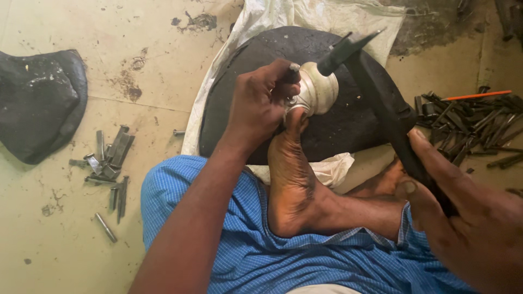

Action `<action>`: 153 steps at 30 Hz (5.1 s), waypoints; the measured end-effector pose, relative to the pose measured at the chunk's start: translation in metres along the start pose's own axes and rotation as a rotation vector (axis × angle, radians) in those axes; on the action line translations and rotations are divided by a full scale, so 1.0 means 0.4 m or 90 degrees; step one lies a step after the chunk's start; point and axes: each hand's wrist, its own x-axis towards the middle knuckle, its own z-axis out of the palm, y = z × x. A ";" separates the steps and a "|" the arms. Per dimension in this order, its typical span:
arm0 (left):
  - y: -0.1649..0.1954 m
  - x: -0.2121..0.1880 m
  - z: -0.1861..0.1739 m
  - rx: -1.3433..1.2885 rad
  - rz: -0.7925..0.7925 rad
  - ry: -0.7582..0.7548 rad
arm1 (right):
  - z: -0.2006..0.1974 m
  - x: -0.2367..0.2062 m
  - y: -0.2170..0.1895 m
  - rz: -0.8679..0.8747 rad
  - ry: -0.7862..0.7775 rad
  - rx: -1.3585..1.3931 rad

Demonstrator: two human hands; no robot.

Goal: The person sits on the floor and uses a hammer and chisel to carve a decorative pattern into a silver-colored metal object. They repeatedly strike the chisel to create grooves and details on the object's surface.

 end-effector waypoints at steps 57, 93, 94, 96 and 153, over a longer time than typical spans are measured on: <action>-0.003 -0.067 0.013 0.157 0.155 0.055 | 0.107 -0.023 0.036 -0.378 0.330 -0.052; -0.002 -0.026 0.009 0.219 0.058 0.047 | 0.041 0.006 -0.013 -0.188 0.274 0.135; 0.000 -0.026 0.010 0.236 0.068 0.047 | 0.040 0.011 -0.017 -0.216 0.265 0.100; 0.000 -0.025 0.011 0.243 0.061 0.042 | 0.042 0.018 -0.023 -0.254 0.256 0.036; 0.046 0.072 0.008 0.245 -0.020 -0.182 | 0.090 0.033 0.045 -0.106 0.155 0.378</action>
